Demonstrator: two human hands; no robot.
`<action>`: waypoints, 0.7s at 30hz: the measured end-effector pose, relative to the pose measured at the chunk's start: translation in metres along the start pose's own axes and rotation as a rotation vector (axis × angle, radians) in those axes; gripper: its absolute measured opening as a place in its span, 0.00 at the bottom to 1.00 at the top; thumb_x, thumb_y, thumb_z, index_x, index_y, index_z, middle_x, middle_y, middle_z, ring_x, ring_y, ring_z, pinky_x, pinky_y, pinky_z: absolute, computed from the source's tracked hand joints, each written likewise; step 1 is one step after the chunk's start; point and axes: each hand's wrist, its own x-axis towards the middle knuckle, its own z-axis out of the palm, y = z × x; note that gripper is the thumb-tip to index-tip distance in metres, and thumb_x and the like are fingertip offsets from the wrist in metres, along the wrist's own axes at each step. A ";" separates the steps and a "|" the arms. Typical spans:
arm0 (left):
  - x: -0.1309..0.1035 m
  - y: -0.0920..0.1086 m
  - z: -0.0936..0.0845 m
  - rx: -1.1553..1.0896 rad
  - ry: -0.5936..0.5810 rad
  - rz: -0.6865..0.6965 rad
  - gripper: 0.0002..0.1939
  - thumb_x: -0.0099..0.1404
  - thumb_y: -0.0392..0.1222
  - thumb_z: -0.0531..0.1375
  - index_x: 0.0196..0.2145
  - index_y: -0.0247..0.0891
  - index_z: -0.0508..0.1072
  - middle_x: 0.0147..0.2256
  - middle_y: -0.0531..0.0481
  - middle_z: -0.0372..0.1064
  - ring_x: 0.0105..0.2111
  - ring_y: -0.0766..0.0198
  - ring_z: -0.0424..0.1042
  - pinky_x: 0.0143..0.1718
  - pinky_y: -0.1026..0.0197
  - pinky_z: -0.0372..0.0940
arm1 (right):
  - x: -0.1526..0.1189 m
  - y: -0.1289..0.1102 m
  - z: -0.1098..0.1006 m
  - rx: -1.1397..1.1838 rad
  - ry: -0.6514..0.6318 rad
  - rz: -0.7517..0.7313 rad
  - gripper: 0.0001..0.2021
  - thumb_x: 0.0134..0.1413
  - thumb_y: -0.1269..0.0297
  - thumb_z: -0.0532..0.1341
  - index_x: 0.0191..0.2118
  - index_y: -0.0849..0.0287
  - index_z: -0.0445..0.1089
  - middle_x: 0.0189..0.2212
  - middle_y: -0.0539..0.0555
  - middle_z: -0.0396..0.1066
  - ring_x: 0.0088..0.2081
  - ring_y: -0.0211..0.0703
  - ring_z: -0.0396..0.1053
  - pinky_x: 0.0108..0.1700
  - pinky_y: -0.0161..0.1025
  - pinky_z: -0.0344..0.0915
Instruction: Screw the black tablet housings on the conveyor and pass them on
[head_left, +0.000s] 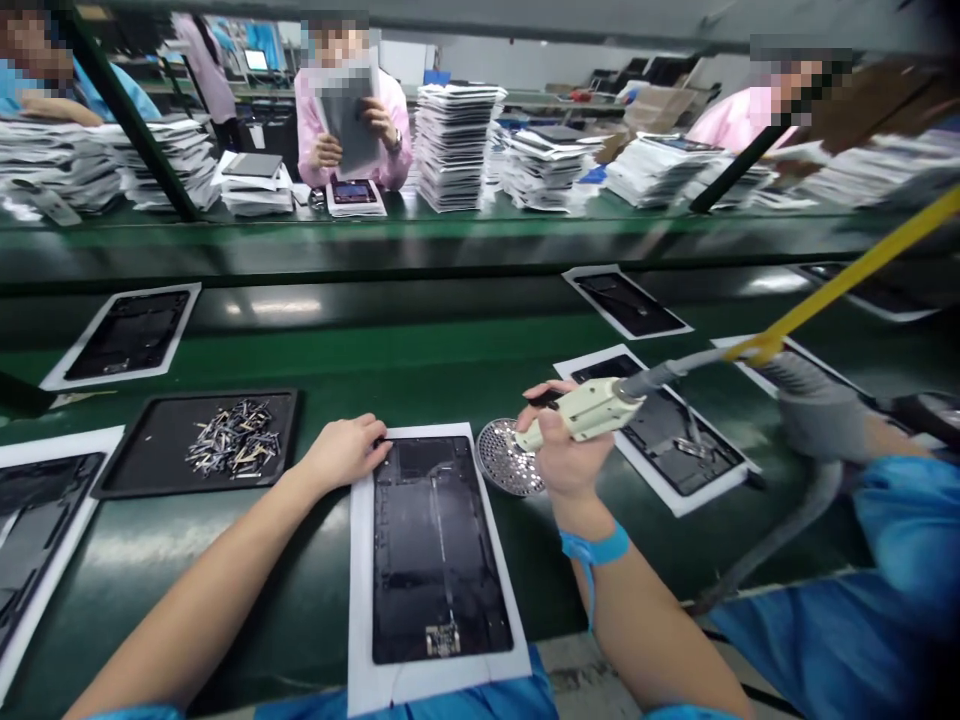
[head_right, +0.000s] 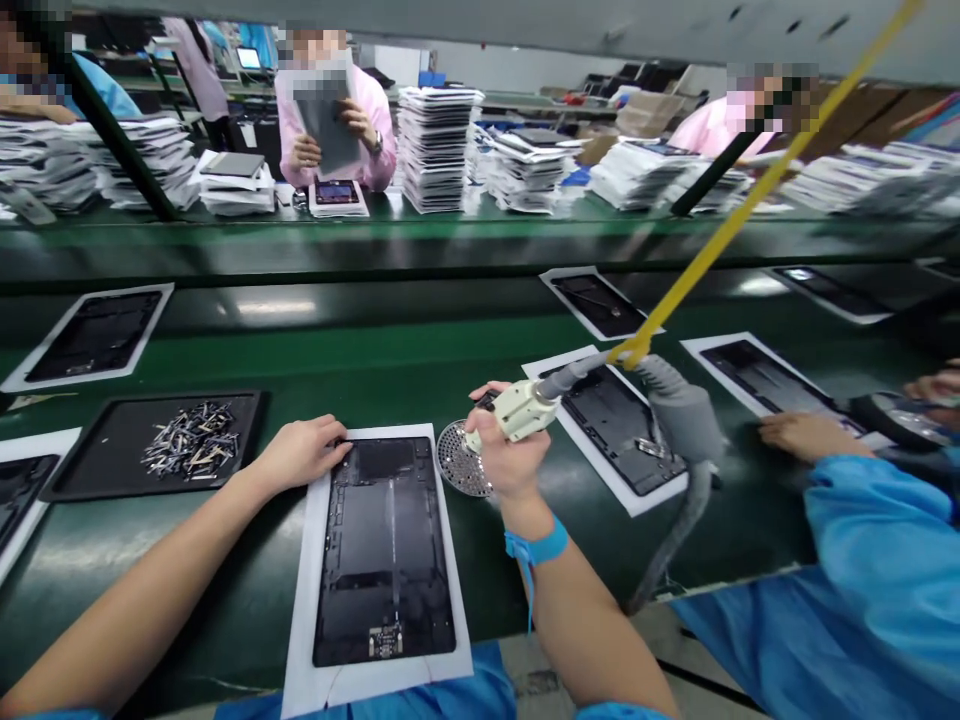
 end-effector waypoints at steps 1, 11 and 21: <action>0.000 -0.001 0.000 0.010 0.009 -0.013 0.15 0.74 0.46 0.52 0.40 0.39 0.76 0.40 0.45 0.74 0.35 0.57 0.76 0.35 0.60 0.64 | -0.001 0.001 -0.001 -0.005 -0.009 0.004 0.12 0.54 0.60 0.69 0.43 0.56 0.70 0.33 0.50 0.74 0.21 0.35 0.70 0.24 0.37 0.68; 0.036 0.029 0.002 -0.050 0.152 0.026 0.14 0.71 0.47 0.59 0.48 0.38 0.76 0.45 0.40 0.72 0.47 0.50 0.70 0.49 0.51 0.66 | -0.004 0.008 0.003 -0.001 -0.033 0.035 0.14 0.53 0.61 0.70 0.44 0.56 0.71 0.34 0.50 0.76 0.22 0.35 0.71 0.23 0.35 0.70; 0.046 0.016 0.008 -0.118 0.085 0.045 0.17 0.68 0.54 0.63 0.46 0.38 0.76 0.42 0.44 0.73 0.44 0.53 0.73 0.47 0.54 0.65 | -0.003 0.013 0.003 -0.010 -0.042 0.039 0.13 0.53 0.62 0.70 0.43 0.56 0.71 0.34 0.50 0.75 0.21 0.34 0.70 0.23 0.35 0.70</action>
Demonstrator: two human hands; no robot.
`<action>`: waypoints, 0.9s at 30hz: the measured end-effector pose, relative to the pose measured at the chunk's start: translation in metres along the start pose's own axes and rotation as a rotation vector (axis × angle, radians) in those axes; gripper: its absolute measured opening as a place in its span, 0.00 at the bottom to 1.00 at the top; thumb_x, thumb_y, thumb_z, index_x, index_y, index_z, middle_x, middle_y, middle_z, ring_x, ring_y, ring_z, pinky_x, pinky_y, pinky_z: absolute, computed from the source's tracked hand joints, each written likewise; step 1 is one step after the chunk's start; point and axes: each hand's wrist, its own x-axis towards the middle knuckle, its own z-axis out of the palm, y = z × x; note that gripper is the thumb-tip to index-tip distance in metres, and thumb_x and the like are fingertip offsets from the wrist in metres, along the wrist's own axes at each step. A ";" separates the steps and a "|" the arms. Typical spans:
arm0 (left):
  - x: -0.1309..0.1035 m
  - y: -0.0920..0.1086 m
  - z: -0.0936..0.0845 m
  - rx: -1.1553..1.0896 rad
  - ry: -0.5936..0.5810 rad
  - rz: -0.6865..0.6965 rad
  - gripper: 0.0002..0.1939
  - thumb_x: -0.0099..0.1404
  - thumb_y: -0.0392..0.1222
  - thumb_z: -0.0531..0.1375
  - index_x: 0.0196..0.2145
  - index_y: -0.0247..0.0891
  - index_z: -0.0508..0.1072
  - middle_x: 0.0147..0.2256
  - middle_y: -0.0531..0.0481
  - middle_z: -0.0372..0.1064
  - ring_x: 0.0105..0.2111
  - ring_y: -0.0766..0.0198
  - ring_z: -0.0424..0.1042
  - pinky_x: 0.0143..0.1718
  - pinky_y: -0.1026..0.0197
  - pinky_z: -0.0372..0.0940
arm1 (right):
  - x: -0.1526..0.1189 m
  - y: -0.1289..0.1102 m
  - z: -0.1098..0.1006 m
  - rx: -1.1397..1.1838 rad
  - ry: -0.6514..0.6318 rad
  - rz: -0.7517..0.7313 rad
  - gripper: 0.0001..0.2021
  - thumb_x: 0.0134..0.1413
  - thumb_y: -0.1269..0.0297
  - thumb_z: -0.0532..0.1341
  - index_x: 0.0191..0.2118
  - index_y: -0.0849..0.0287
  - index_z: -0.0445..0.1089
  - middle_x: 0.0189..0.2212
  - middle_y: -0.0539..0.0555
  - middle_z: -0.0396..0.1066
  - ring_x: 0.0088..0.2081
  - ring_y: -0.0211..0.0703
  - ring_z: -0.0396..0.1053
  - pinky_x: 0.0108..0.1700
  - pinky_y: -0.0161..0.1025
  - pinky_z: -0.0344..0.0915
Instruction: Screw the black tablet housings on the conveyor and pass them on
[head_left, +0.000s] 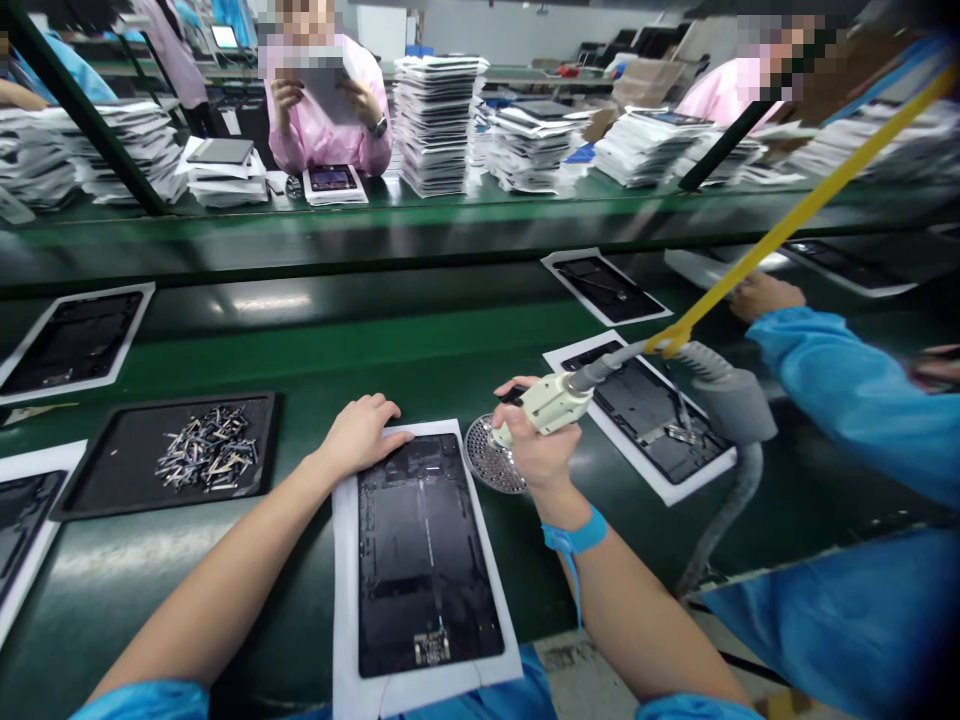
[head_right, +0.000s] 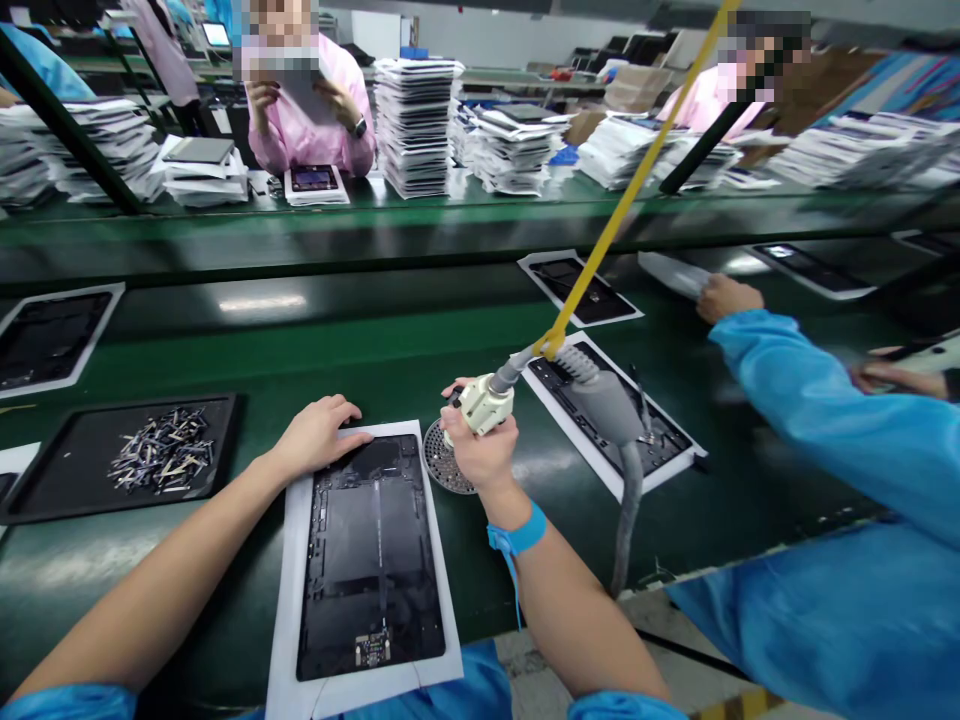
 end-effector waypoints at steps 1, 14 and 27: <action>-0.001 0.000 0.000 -0.016 -0.001 -0.007 0.17 0.68 0.53 0.63 0.46 0.39 0.76 0.42 0.44 0.73 0.44 0.53 0.73 0.47 0.54 0.66 | 0.000 0.001 0.000 -0.004 0.001 0.001 0.14 0.53 0.62 0.70 0.43 0.56 0.71 0.34 0.50 0.75 0.21 0.34 0.70 0.23 0.35 0.70; -0.002 0.005 -0.005 -0.082 -0.125 0.056 0.13 0.73 0.47 0.55 0.36 0.39 0.75 0.36 0.47 0.74 0.37 0.59 0.73 0.40 0.60 0.65 | 0.000 0.001 0.001 0.003 0.012 0.004 0.14 0.52 0.61 0.70 0.43 0.56 0.71 0.32 0.49 0.74 0.21 0.35 0.70 0.22 0.35 0.69; 0.070 -0.036 -0.008 -0.017 0.150 -0.118 0.12 0.74 0.43 0.55 0.39 0.35 0.76 0.40 0.42 0.72 0.43 0.54 0.72 0.47 0.56 0.65 | -0.043 -0.031 0.034 0.286 -0.268 0.090 0.13 0.59 0.57 0.67 0.47 0.53 0.71 0.31 0.49 0.72 0.20 0.35 0.68 0.21 0.35 0.67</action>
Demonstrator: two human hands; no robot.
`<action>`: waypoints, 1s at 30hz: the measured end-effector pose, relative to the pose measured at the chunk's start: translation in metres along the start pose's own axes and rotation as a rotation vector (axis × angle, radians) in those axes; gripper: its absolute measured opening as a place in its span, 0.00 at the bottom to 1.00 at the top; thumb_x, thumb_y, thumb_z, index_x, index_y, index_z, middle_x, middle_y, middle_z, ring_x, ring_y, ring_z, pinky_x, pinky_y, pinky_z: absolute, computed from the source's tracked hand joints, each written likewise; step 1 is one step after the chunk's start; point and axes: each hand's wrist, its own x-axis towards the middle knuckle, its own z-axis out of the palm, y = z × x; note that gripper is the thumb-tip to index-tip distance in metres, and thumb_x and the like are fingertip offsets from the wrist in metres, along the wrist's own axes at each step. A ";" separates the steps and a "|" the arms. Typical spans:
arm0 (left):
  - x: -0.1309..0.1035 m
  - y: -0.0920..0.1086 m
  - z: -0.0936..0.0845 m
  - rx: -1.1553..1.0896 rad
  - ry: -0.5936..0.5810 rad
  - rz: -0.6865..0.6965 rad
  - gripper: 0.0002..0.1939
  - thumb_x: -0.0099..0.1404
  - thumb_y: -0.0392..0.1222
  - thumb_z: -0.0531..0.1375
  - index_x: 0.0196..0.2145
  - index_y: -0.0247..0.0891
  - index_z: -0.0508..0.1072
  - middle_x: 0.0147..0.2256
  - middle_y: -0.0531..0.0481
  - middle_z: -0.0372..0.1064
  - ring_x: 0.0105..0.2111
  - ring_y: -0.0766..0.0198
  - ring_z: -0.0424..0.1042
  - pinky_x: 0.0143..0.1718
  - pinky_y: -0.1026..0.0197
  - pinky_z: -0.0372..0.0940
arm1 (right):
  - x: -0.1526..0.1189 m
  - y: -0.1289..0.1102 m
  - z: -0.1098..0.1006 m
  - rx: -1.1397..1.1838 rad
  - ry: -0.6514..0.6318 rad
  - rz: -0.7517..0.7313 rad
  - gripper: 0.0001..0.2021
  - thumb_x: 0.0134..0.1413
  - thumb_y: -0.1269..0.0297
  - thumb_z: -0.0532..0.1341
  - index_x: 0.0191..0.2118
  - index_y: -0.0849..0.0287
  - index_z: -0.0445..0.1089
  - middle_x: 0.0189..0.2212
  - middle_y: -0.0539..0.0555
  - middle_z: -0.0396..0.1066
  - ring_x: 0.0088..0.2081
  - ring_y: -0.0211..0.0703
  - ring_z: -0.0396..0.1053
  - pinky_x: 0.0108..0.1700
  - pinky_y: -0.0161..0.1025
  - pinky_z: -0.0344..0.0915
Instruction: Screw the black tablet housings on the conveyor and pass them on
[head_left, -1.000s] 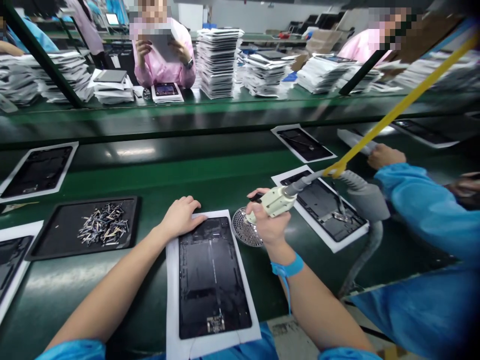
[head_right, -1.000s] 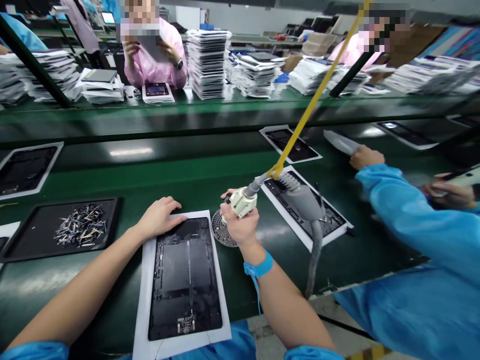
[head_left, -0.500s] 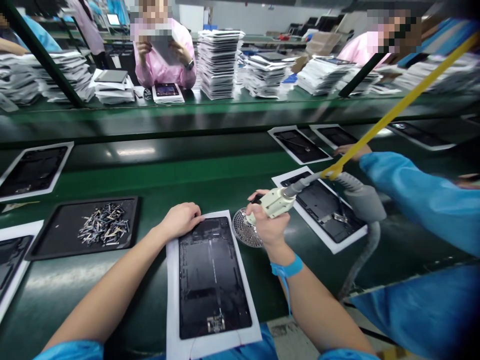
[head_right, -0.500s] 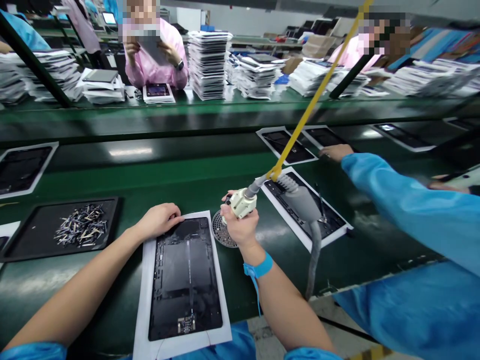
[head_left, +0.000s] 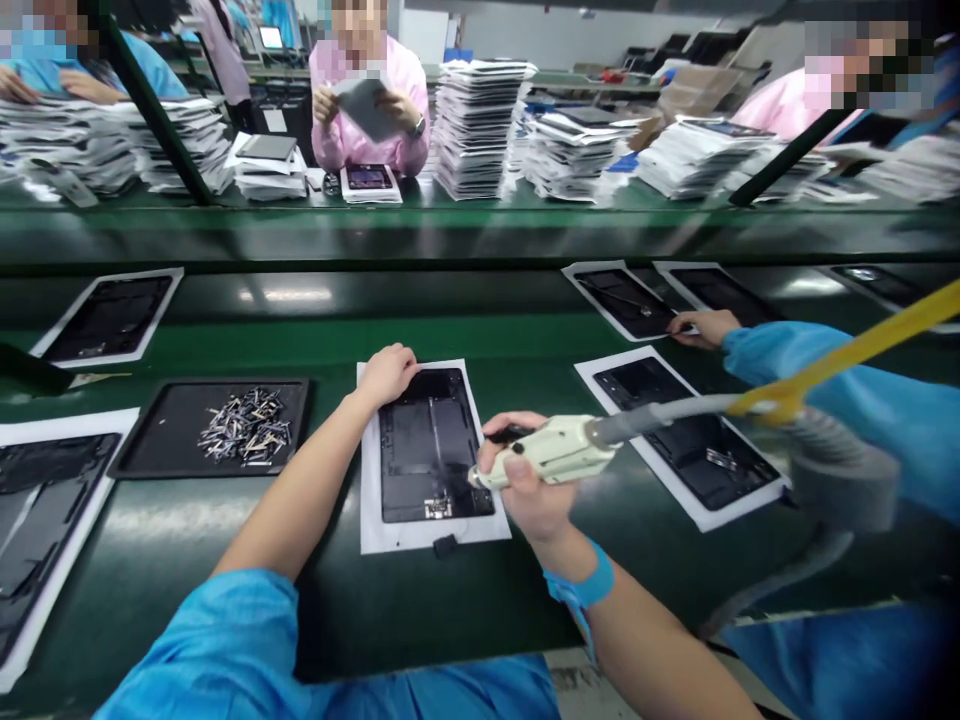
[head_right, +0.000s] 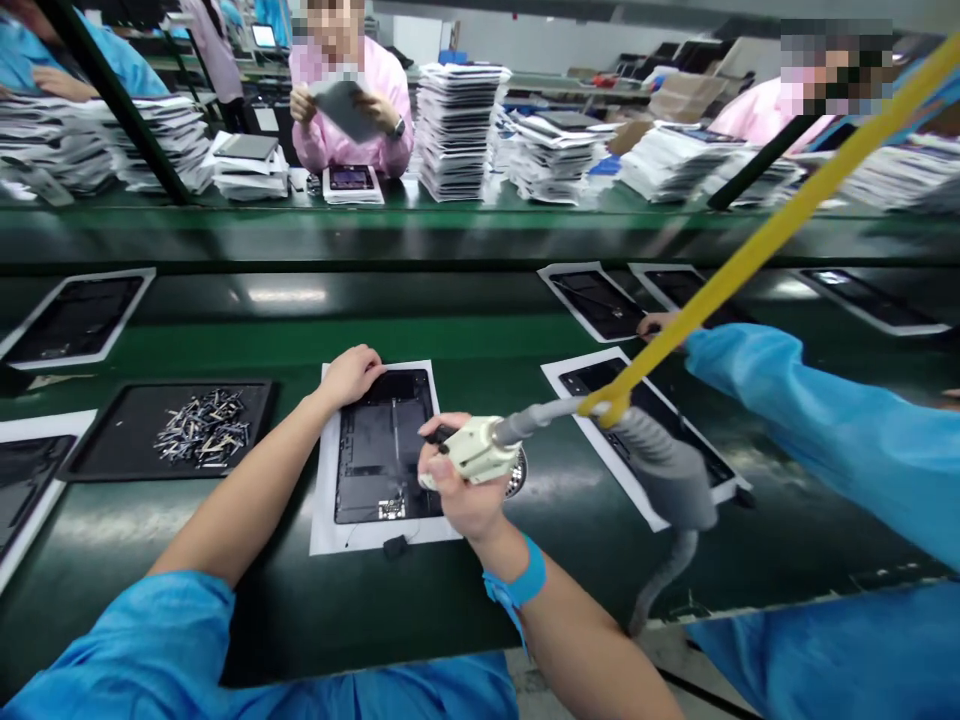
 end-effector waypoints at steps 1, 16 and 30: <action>0.002 -0.002 0.002 -0.012 0.018 -0.005 0.12 0.74 0.43 0.56 0.39 0.35 0.76 0.40 0.42 0.72 0.44 0.54 0.72 0.47 0.56 0.65 | -0.006 0.003 0.004 -0.003 -0.054 0.032 0.13 0.59 0.56 0.67 0.47 0.53 0.70 0.29 0.49 0.71 0.21 0.35 0.68 0.22 0.35 0.68; 0.004 -0.011 0.019 -0.094 0.091 -0.011 0.09 0.72 0.44 0.59 0.37 0.38 0.77 0.37 0.45 0.73 0.42 0.56 0.71 0.46 0.56 0.65 | -0.027 0.020 0.019 -0.051 -0.201 0.162 0.14 0.61 0.51 0.64 0.46 0.55 0.70 0.32 0.52 0.71 0.24 0.36 0.68 0.26 0.37 0.70; -0.030 0.000 0.004 -0.024 0.167 -0.066 0.15 0.71 0.44 0.59 0.52 0.37 0.75 0.51 0.40 0.74 0.54 0.51 0.70 0.58 0.51 0.62 | -0.026 0.022 0.029 0.015 -0.205 0.154 0.17 0.56 0.54 0.69 0.46 0.53 0.67 0.30 0.49 0.72 0.22 0.36 0.68 0.23 0.36 0.69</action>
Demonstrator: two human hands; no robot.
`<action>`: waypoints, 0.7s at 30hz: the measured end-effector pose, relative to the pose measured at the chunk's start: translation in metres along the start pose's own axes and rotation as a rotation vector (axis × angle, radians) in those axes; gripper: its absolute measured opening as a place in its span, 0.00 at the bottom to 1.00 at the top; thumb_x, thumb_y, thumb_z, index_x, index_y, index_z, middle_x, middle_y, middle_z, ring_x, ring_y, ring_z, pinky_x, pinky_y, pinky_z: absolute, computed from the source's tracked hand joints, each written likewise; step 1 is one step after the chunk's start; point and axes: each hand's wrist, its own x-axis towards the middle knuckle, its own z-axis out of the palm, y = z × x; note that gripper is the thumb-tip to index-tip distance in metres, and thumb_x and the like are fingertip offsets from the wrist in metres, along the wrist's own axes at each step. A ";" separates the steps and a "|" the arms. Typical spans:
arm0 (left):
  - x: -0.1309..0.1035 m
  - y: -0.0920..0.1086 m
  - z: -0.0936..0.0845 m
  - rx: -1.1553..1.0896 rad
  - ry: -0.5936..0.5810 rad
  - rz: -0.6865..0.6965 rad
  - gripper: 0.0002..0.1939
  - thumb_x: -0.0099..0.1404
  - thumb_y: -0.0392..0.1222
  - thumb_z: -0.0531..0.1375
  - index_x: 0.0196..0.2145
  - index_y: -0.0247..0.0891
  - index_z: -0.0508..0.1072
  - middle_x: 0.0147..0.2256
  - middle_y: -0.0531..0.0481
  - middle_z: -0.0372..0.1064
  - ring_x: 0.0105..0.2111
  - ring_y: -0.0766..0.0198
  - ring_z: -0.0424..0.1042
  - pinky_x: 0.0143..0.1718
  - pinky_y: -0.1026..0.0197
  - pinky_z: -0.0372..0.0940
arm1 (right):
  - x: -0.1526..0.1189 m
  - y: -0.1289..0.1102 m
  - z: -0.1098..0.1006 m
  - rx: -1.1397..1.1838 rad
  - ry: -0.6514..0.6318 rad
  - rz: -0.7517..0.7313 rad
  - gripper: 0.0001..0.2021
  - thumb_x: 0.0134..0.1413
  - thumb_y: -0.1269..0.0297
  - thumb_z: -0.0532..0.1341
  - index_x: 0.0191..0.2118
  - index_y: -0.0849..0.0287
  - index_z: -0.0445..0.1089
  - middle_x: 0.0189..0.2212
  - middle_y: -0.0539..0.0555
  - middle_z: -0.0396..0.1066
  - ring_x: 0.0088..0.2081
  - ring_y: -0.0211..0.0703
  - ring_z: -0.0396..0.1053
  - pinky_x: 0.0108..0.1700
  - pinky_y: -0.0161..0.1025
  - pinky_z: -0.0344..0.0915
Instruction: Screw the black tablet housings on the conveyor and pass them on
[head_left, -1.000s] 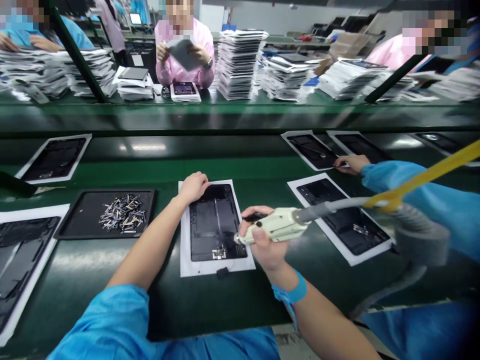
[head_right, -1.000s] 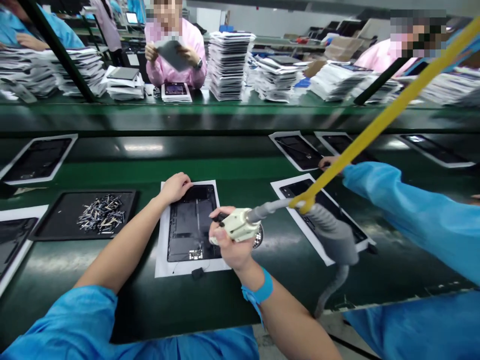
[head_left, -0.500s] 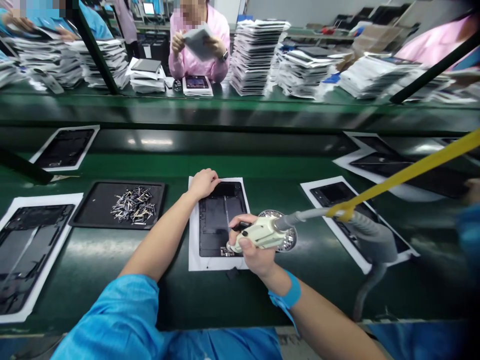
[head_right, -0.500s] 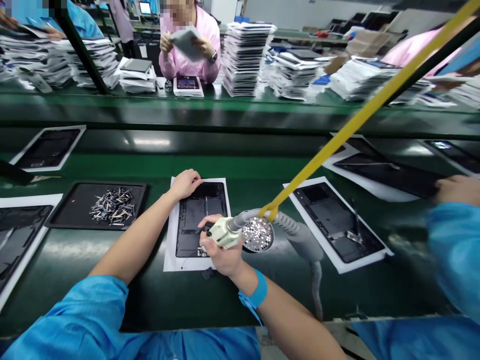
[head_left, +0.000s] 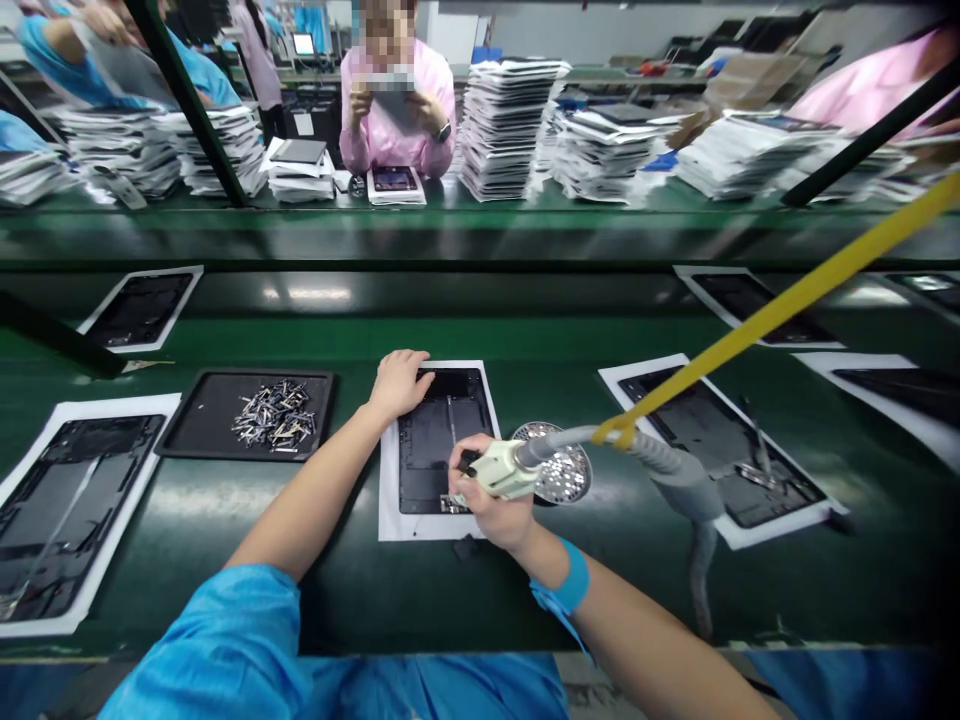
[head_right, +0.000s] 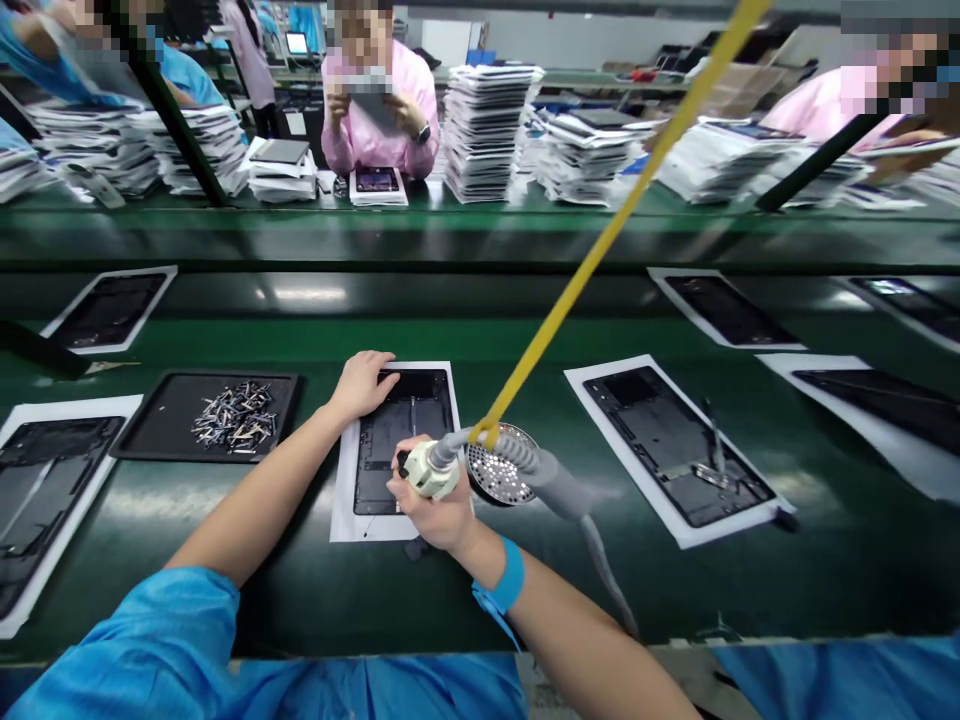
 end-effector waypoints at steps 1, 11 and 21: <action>-0.011 0.002 -0.006 0.038 0.041 -0.022 0.18 0.70 0.45 0.60 0.55 0.36 0.73 0.54 0.39 0.72 0.56 0.50 0.68 0.60 0.51 0.61 | 0.000 -0.001 -0.001 0.001 -0.013 0.005 0.17 0.56 0.54 0.69 0.46 0.53 0.67 0.30 0.49 0.72 0.21 0.35 0.67 0.24 0.35 0.69; -0.126 0.039 -0.049 0.305 -0.454 -0.438 0.23 0.75 0.56 0.48 0.40 0.36 0.75 0.39 0.36 0.79 0.42 0.45 0.79 0.41 0.53 0.68 | 0.021 -0.043 -0.059 -0.027 0.336 -0.195 0.11 0.57 0.58 0.68 0.43 0.56 0.72 0.27 0.49 0.72 0.20 0.37 0.69 0.20 0.36 0.67; -0.099 0.038 -0.053 0.202 -0.299 -0.472 0.13 0.75 0.41 0.50 0.52 0.36 0.68 0.40 0.39 0.80 0.45 0.50 0.79 0.43 0.56 0.67 | 0.020 -0.047 -0.091 -0.227 0.458 -0.252 0.08 0.55 0.64 0.69 0.40 0.58 0.72 0.31 0.52 0.75 0.22 0.38 0.71 0.25 0.41 0.71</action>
